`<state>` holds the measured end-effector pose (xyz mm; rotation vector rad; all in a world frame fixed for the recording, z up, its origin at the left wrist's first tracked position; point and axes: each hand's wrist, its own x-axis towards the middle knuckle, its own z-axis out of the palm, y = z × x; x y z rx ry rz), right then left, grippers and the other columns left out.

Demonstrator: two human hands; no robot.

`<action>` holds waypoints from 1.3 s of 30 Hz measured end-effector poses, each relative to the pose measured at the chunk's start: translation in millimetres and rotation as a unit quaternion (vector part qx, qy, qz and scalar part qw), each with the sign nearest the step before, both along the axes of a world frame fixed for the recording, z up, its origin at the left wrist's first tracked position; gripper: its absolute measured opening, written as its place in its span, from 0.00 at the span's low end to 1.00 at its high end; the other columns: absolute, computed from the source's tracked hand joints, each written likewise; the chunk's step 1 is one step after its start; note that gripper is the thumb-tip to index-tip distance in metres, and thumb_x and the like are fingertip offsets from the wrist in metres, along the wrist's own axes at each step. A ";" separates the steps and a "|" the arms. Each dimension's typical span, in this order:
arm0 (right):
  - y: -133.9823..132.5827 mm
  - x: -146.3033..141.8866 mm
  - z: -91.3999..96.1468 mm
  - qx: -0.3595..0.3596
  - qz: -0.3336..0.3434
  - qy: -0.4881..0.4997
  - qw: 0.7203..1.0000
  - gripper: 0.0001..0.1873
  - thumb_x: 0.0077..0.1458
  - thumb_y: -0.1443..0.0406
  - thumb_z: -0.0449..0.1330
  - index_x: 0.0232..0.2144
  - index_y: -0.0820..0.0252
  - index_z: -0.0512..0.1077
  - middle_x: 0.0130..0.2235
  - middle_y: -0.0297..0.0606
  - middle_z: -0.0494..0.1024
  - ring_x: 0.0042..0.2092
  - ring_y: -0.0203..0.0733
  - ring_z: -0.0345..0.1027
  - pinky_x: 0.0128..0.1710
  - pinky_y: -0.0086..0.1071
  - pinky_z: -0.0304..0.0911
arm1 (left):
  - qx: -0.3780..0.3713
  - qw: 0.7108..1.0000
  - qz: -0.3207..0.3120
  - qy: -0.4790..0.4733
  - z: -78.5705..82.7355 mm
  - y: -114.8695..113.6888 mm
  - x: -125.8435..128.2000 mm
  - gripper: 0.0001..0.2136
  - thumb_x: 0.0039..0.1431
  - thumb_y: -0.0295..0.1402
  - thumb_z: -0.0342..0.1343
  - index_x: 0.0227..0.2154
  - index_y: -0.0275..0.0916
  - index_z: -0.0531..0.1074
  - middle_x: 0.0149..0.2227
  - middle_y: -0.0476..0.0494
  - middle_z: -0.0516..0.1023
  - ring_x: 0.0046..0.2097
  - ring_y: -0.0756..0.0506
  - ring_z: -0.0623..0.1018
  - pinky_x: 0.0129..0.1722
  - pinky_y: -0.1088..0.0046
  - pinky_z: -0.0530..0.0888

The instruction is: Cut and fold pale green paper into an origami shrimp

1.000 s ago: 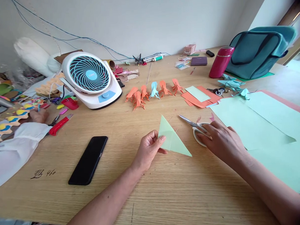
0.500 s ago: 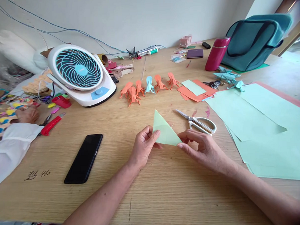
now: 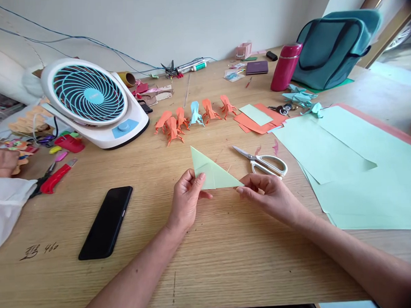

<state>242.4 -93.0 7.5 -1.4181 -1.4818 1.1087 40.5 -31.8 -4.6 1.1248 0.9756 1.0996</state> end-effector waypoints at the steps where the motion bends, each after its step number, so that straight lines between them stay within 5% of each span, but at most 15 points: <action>1: -0.1 0.3 -0.7 -0.003 0.002 0.006 1.000 0.16 0.59 0.54 0.60 0.27 0.59 0.71 0.24 0.31 0.67 0.26 0.33 0.55 0.24 0.29 0.51 | 0.006 1.000 0.002 0.002 -0.1 -0.1 0.0 0.17 0.53 0.43 0.65 0.27 0.38 0.65 0.29 0.52 0.66 0.31 0.52 0.66 0.21 0.82 0.75; 11: 1.1 1.4 -9.7 0.032 -0.044 0.006 0.998 0.20 0.60 0.51 0.58 0.25 0.59 0.73 0.23 0.32 0.68 0.24 0.32 0.52 0.23 0.30 0.48 | 0.010 0.998 -0.047 0.036 -1.8 0.5 0.0 0.12 0.54 0.39 0.66 0.32 0.36 0.72 0.30 0.49 0.74 0.31 0.52 0.74 0.23 0.81 0.75; 18: 1.6 0.4 -9.4 0.048 -0.043 0.002 0.998 0.17 0.61 0.54 0.58 0.26 0.59 0.72 0.25 0.33 0.71 0.27 0.34 0.58 0.25 0.30 0.53 | 0.020 0.995 -0.071 0.068 -2.5 2.0 -1.5 0.11 0.54 0.37 0.65 0.30 0.35 0.74 0.26 0.49 0.75 0.25 0.55 0.70 0.23 0.82 0.72; 25: 3.2 3.8 -10.9 0.093 -0.042 -0.044 0.994 0.13 0.62 0.58 0.57 0.28 0.58 0.72 0.26 0.33 0.73 0.28 0.36 0.63 0.27 0.31 0.59 | 0.045 0.997 0.053 0.020 2.1 23.1 -14.3 0.13 0.50 0.40 0.67 0.30 0.36 0.72 0.27 0.51 0.74 0.25 0.55 0.69 0.22 0.82 0.72; 29: 7.8 4.1 -15.3 0.227 0.018 -0.204 0.952 0.10 0.64 0.64 0.55 0.43 0.59 0.75 0.40 0.41 0.79 0.40 0.44 0.71 0.43 0.40 0.66 | 0.025 0.995 0.093 0.001 0.9 30.4 -16.9 0.16 0.47 0.41 0.68 0.30 0.37 0.70 0.26 0.52 0.73 0.25 0.55 0.69 0.21 0.82 0.71; 33: 14.4 -1.1 -23.4 0.269 0.142 -0.339 0.891 0.21 0.65 0.63 0.54 0.59 0.60 0.67 0.59 0.47 0.74 0.59 0.54 0.65 0.59 0.52 0.58 | 0.054 0.996 0.061 0.026 -1.8 26.3 -14.1 0.14 0.50 0.39 0.66 0.30 0.36 0.70 0.27 0.52 0.74 0.23 0.56 0.69 0.22 0.82 0.71; 37: 19.0 -0.2 -27.5 0.254 0.072 -0.386 0.884 0.24 0.67 0.62 0.51 0.62 0.62 0.64 0.64 0.50 0.67 0.65 0.60 0.58 0.63 0.62 0.48 | 0.106 0.992 0.028 0.061 -3.4 21.7 -11.6 0.11 0.53 0.38 0.64 0.30 0.36 0.70 0.29 0.49 0.76 0.27 0.54 0.73 0.23 0.81 0.73; 39: 18.5 1.2 -24.8 0.260 0.035 -0.347 0.900 0.21 0.67 0.63 0.50 0.59 0.59 0.66 0.60 0.50 0.72 0.62 0.57 0.64 0.62 0.58 0.54 | 0.120 0.990 0.017 0.068 -4.4 20.4 -11.0 0.10 0.53 0.37 0.64 0.30 0.36 0.71 0.30 0.48 0.77 0.28 0.53 0.74 0.23 0.80 0.73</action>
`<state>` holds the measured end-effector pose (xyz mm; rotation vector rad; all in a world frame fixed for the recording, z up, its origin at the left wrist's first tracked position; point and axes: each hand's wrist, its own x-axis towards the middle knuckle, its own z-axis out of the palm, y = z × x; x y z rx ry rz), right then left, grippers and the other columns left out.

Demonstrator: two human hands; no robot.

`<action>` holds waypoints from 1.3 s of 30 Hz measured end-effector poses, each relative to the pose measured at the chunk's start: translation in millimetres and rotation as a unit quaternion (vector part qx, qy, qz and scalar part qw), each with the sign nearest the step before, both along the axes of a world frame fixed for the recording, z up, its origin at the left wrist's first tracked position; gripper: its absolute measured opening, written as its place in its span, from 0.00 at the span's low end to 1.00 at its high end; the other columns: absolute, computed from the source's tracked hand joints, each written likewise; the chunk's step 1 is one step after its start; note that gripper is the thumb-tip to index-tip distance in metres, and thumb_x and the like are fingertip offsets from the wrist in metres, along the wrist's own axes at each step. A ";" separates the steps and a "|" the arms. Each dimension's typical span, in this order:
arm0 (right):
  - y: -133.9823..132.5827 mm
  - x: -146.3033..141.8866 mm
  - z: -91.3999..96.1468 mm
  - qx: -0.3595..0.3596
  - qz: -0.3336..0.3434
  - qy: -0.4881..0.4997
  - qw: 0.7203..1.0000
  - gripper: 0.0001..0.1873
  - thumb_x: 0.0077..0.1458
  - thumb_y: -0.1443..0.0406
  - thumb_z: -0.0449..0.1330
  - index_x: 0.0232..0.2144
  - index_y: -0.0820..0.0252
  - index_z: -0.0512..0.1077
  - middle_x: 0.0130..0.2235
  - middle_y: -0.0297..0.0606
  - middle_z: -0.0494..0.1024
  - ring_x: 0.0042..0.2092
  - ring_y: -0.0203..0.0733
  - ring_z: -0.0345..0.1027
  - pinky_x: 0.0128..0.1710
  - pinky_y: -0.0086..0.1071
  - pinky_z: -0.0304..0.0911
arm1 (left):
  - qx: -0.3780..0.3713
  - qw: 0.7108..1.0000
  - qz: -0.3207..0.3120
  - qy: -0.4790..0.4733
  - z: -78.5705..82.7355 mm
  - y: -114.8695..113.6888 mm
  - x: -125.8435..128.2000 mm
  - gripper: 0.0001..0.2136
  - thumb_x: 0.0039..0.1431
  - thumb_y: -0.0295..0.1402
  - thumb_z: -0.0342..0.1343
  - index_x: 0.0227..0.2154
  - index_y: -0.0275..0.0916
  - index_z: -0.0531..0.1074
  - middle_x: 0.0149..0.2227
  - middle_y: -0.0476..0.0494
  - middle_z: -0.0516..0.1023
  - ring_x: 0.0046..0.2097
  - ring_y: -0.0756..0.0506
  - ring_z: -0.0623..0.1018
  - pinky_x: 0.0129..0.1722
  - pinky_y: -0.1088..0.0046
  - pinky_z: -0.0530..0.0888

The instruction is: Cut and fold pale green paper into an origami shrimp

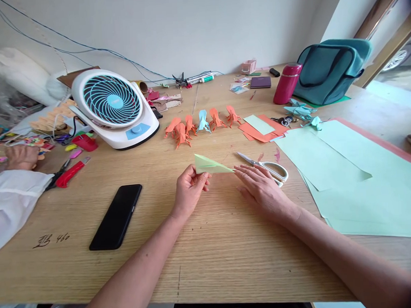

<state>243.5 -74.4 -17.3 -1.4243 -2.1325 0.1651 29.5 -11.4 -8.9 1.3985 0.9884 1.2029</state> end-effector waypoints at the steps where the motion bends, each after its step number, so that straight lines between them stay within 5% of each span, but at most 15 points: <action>1: -1.0 0.1 2.1 0.001 -0.008 0.043 0.999 0.19 0.67 0.63 0.49 0.57 0.58 0.67 0.57 0.49 0.75 0.58 0.54 0.69 0.59 0.54 0.60 | 0.006 1.000 -0.009 0.004 -0.5 -0.6 0.1 0.10 0.54 0.37 0.63 0.30 0.36 0.71 0.31 0.47 0.77 0.28 0.52 0.74 0.23 0.80 0.73; 6: -7.1 -3.2 8.8 -0.041 -0.047 0.240 0.969 0.14 0.66 0.61 0.53 0.52 0.56 0.65 0.47 0.45 0.79 0.44 0.46 0.76 0.47 0.43 0.70 | 0.051 0.995 -0.064 0.052 -2.6 -6.0 -0.8 0.04 0.57 0.31 0.60 0.35 0.38 0.74 0.31 0.49 0.77 0.31 0.51 0.76 0.27 0.79 0.73; 12: -8.8 -2.7 12.5 -0.195 -0.027 0.465 0.863 0.19 0.65 0.53 0.54 0.53 0.54 0.63 0.36 0.37 0.78 0.38 0.43 0.76 0.45 0.43 0.72 | 0.105 0.987 -0.081 0.092 -0.3 -13.7 -4.5 0.07 0.53 0.25 0.62 0.36 0.39 0.76 0.34 0.48 0.78 0.31 0.51 0.76 0.31 0.78 0.71; 15: -6.4 -2.8 12.0 -0.218 -0.020 0.506 0.834 0.18 0.62 0.53 0.58 0.49 0.55 0.67 0.36 0.36 0.77 0.37 0.41 0.75 0.43 0.41 0.72 | 0.116 0.980 -0.093 0.132 1.6 -17.0 -4.4 0.07 0.53 0.25 0.61 0.36 0.40 0.77 0.34 0.48 0.78 0.31 0.51 0.75 0.29 0.78 0.70; 21: -1.0 -4.0 0.8 -0.192 -0.046 0.514 0.835 0.12 0.57 0.56 0.63 0.39 0.57 0.72 0.34 0.36 0.75 0.35 0.38 0.69 0.36 0.35 0.68 | 0.091 0.985 -0.087 0.119 4.2 -18.0 1.4 0.08 0.62 0.29 0.55 0.41 0.40 0.77 0.39 0.43 0.82 0.40 0.47 0.80 0.38 0.74 0.75; 25: -0.3 -2.2 -0.4 -0.152 -0.067 0.512 0.843 0.11 0.57 0.58 0.63 0.39 0.57 0.73 0.36 0.37 0.77 0.35 0.38 0.70 0.36 0.36 0.69 | 0.043 0.992 -0.079 0.088 6.6 -14.9 2.5 0.11 0.65 0.38 0.53 0.43 0.39 0.76 0.37 0.43 0.80 0.35 0.48 0.78 0.31 0.77 0.74; 32: -2.9 0.7 -5.5 -0.101 -0.060 0.486 0.866 0.07 0.60 0.60 0.62 0.41 0.54 0.74 0.39 0.37 0.77 0.40 0.41 0.72 0.43 0.39 0.70 | -0.014 0.982 -0.144 0.120 8.0 -15.1 1.9 0.19 0.63 0.47 0.53 0.23 0.38 0.67 0.21 0.52 0.64 0.25 0.51 0.66 0.25 0.78 0.65; 39: -5.3 0.4 -4.1 -0.126 -0.021 0.478 0.869 0.14 0.60 0.56 0.62 0.46 0.55 0.72 0.45 0.41 0.76 0.44 0.43 0.71 0.44 0.38 0.70 | 0.020 0.979 -0.136 0.154 2.7 -13.8 0.9 0.17 0.63 0.43 0.54 0.22 0.38 0.65 0.21 0.52 0.61 0.25 0.52 0.61 0.26 0.75 0.59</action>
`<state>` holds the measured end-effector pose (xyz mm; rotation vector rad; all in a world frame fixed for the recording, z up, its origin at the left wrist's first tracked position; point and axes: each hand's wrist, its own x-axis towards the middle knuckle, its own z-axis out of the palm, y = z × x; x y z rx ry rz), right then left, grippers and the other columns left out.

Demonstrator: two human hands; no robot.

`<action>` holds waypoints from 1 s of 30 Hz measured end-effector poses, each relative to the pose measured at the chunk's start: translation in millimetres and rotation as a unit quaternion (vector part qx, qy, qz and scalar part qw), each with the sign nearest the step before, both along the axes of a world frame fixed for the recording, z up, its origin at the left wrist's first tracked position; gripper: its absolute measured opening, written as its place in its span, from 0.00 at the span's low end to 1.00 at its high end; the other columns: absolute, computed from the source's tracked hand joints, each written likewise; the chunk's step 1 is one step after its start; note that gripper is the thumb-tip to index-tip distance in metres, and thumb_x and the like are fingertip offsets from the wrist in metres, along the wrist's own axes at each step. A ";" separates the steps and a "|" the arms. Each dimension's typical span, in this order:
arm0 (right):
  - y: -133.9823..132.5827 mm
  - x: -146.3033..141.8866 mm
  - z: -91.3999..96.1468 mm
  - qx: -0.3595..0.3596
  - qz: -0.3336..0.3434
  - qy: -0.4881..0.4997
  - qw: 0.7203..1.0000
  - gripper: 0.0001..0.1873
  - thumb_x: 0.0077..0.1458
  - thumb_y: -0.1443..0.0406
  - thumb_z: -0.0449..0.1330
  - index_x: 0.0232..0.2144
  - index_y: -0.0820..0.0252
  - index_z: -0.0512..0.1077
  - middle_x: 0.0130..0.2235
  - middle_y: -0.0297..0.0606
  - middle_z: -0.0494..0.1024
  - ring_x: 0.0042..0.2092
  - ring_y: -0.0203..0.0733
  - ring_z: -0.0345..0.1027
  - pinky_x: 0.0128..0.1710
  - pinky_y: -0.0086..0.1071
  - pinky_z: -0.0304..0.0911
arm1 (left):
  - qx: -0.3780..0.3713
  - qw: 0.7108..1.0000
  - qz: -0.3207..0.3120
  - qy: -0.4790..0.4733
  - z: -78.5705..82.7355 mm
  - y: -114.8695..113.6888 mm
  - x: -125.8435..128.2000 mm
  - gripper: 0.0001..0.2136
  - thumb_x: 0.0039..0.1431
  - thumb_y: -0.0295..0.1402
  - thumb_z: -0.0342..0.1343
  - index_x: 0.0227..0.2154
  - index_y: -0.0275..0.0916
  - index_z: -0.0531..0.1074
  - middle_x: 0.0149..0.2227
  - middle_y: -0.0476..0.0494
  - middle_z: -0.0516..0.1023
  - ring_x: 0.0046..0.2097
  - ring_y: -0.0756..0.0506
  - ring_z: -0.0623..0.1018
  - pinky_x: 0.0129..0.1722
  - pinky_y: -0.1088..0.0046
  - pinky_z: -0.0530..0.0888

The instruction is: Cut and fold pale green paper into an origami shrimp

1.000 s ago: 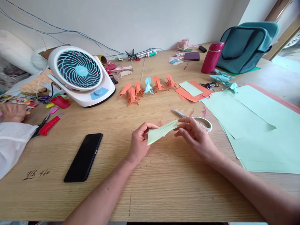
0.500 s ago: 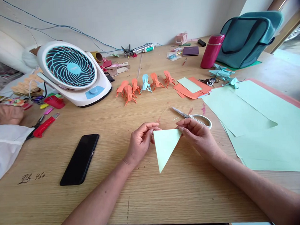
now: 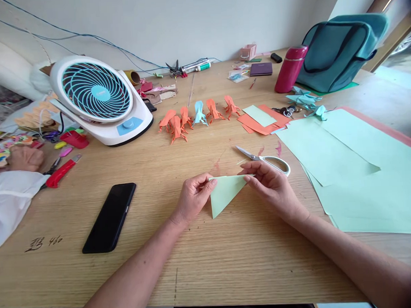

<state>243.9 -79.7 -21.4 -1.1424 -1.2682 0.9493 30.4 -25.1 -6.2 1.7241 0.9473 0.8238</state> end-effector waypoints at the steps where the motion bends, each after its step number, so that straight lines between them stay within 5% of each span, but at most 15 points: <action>1: 0.3 0.0 1.2 -0.009 0.001 0.000 1.000 0.15 0.60 0.55 0.62 0.46 0.55 0.72 0.45 0.41 0.76 0.43 0.43 0.71 0.42 0.37 0.70 | -0.001 1.000 -0.004 0.001 0.2 -0.1 0.0 0.17 0.63 0.43 0.54 0.22 0.39 0.66 0.21 0.52 0.62 0.25 0.51 0.62 0.26 0.75 0.60; 7: 3.0 -0.4 5.3 -0.071 0.008 -0.030 0.997 0.18 0.57 0.49 0.62 0.29 0.57 0.71 0.29 0.35 0.72 0.30 0.38 0.63 0.28 0.32 0.60 | 0.025 0.998 -0.060 0.009 5.8 -2.9 0.3 0.20 0.65 0.41 0.50 0.18 0.39 0.62 0.22 0.51 0.61 0.25 0.50 0.62 0.28 0.73 0.59; 12: 3.4 1.0 4.5 -0.063 0.004 0.013 0.998 0.15 0.56 0.51 0.64 0.33 0.56 0.71 0.30 0.33 0.71 0.29 0.36 0.60 0.27 0.31 0.58 | 0.018 0.993 -0.114 0.028 4.6 -3.7 -0.3 0.19 0.65 0.38 0.51 0.18 0.38 0.61 0.22 0.51 0.60 0.27 0.50 0.61 0.29 0.72 0.59; 19: 0.0 -0.2 13.5 -0.068 0.076 0.036 0.994 0.18 0.62 0.52 0.58 0.48 0.55 0.67 0.30 0.34 0.73 0.32 0.40 0.68 0.34 0.36 0.66 | 0.004 1.000 0.004 0.000 0.0 0.7 0.8 0.19 0.64 0.44 0.52 0.21 0.38 0.67 0.19 0.53 0.61 0.23 0.52 0.60 0.24 0.75 0.58; 25: -6.6 -7.2 11.0 -0.097 0.140 -0.170 0.971 0.16 0.59 0.56 0.61 0.25 0.59 0.65 0.23 0.28 0.61 0.26 0.32 0.52 0.24 0.29 0.48 | -0.077 0.993 0.041 -0.075 -9.6 2.7 1.3 0.20 0.61 0.49 0.57 0.25 0.36 0.73 0.23 0.48 0.71 0.22 0.53 0.63 0.19 0.78 0.58; 30: -7.9 -8.8 10.2 -0.109 0.139 -0.195 0.965 0.17 0.59 0.58 0.58 0.22 0.59 0.61 0.22 0.25 0.53 0.24 0.30 0.44 0.22 0.29 0.42 | -0.105 0.992 0.011 -0.065 -9.9 0.6 2.2 0.19 0.57 0.47 0.61 0.24 0.35 0.72 0.24 0.48 0.73 0.22 0.55 0.62 0.20 0.78 0.59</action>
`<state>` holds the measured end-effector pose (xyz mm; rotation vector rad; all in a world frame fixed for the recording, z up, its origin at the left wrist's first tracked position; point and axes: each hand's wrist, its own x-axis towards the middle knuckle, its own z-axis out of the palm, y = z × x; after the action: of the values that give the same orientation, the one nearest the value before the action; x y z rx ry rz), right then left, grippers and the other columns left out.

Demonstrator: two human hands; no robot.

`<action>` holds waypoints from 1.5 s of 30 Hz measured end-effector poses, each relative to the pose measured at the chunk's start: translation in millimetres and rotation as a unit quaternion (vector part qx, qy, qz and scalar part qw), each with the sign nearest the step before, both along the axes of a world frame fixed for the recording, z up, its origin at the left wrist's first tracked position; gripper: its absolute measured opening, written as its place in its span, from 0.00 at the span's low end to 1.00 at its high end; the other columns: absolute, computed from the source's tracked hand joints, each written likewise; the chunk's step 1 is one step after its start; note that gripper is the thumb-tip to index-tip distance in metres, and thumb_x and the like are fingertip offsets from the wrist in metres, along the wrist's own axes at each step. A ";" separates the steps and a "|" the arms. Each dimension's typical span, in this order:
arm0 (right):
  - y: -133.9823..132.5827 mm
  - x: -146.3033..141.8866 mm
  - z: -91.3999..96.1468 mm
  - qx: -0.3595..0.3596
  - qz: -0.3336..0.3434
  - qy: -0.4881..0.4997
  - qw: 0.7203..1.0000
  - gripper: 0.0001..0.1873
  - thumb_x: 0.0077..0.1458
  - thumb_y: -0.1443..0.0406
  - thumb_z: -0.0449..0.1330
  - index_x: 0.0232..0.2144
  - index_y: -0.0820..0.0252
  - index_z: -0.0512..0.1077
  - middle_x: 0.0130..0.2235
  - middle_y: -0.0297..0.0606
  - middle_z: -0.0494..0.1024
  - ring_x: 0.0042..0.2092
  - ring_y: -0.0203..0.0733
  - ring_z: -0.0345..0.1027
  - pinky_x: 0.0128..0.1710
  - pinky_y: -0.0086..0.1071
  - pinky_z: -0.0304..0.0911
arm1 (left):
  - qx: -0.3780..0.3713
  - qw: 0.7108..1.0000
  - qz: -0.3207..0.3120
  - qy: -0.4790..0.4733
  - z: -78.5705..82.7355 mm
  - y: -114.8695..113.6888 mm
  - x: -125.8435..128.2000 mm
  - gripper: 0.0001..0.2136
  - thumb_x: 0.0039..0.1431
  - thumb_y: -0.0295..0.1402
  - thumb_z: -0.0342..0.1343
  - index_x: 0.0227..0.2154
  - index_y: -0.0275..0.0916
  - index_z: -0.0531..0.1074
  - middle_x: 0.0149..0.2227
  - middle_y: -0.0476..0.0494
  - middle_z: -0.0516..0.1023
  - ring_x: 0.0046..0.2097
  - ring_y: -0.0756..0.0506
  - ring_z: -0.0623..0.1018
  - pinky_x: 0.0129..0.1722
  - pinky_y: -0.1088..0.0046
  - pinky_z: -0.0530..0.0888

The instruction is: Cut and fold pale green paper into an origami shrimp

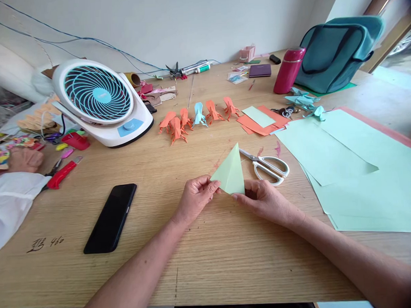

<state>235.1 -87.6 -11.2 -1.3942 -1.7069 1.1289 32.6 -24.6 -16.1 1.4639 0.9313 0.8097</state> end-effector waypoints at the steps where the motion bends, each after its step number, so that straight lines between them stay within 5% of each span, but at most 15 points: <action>1: 0.2 0.2 0.0 -0.005 -0.001 0.008 1.000 0.17 0.59 0.58 0.58 0.22 0.59 0.61 0.22 0.25 0.53 0.24 0.30 0.44 0.22 0.29 0.42 | 0.000 1.000 -0.004 0.003 0.4 -0.2 0.3 0.18 0.56 0.47 0.62 0.24 0.35 0.72 0.23 0.49 0.72 0.22 0.55 0.62 0.20 0.78 0.58; 10: 3.0 -1.4 2.1 -0.046 -0.036 0.089 0.994 0.13 0.54 0.56 0.62 0.30 0.62 0.70 0.24 0.27 0.61 0.26 0.32 0.49 0.24 0.29 0.46 | -0.004 0.998 -0.059 -0.006 6.1 -8.7 8.4 0.13 0.53 0.41 0.64 0.30 0.35 0.73 0.24 0.53 0.66 0.27 0.53 0.63 0.27 0.77 0.62; 22: 6.8 8.6 -10.5 -0.008 -0.046 0.052 0.998 0.20 0.59 0.51 0.57 0.26 0.59 0.74 0.24 0.33 0.69 0.26 0.35 0.56 0.25 0.31 0.50 | 0.001 1.000 -0.004 -0.020 -2.5 2.6 1.0 0.15 0.54 0.44 0.64 0.26 0.36 0.71 0.22 0.53 0.65 0.21 0.55 0.59 0.20 0.77 0.56; 28: 5.4 7.8 -11.0 -0.008 -0.054 0.043 0.998 0.19 0.60 0.52 0.58 0.24 0.60 0.73 0.23 0.30 0.67 0.25 0.33 0.53 0.25 0.32 0.48 | 0.108 0.990 0.074 -0.057 4.2 3.0 0.7 0.16 0.57 0.38 0.64 0.46 0.41 0.68 0.40 0.46 0.70 0.35 0.51 0.69 0.26 0.80 0.67; 31: 4.9 7.6 -9.6 -0.011 -0.057 0.038 0.998 0.19 0.60 0.53 0.59 0.24 0.59 0.72 0.23 0.30 0.67 0.25 0.33 0.52 0.25 0.32 0.47 | 0.179 0.978 0.094 -0.046 6.5 2.5 -0.6 0.11 0.59 0.35 0.62 0.43 0.41 0.70 0.46 0.43 0.68 0.41 0.49 0.70 0.31 0.79 0.70; 34: 4.6 7.7 -8.6 -0.014 -0.057 0.035 0.998 0.18 0.60 0.54 0.59 0.24 0.59 0.72 0.23 0.30 0.67 0.25 0.33 0.52 0.26 0.32 0.47 | 0.216 0.971 0.098 -0.036 5.9 2.2 -1.5 0.06 0.59 0.34 0.61 0.37 0.40 0.72 0.47 0.43 0.67 0.43 0.49 0.71 0.34 0.77 0.71; 40: 3.8 7.3 -7.0 -0.009 -0.059 0.022 0.998 0.19 0.60 0.54 0.58 0.23 0.60 0.71 0.21 0.28 0.63 0.24 0.32 0.50 0.24 0.31 0.46 | 0.185 0.977 0.093 -0.056 3.3 1.9 -1.2 0.13 0.59 0.33 0.61 0.46 0.42 0.68 0.46 0.45 0.70 0.40 0.51 0.71 0.36 0.77 0.71; 45: 1.4 5.4 -3.1 0.014 -0.069 0.005 0.997 0.18 0.60 0.56 0.58 0.22 0.59 0.68 0.21 0.27 0.60 0.24 0.32 0.48 0.23 0.30 0.45 | 0.245 0.966 0.080 -0.031 2.4 1.2 -1.3 0.09 0.60 0.30 0.60 0.42 0.41 0.69 0.43 0.45 0.70 0.41 0.49 0.71 0.36 0.76 0.71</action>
<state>240.5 -86.2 -14.3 -1.4625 -1.5864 1.0311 31.3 -23.4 -13.7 1.7872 0.8438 1.2651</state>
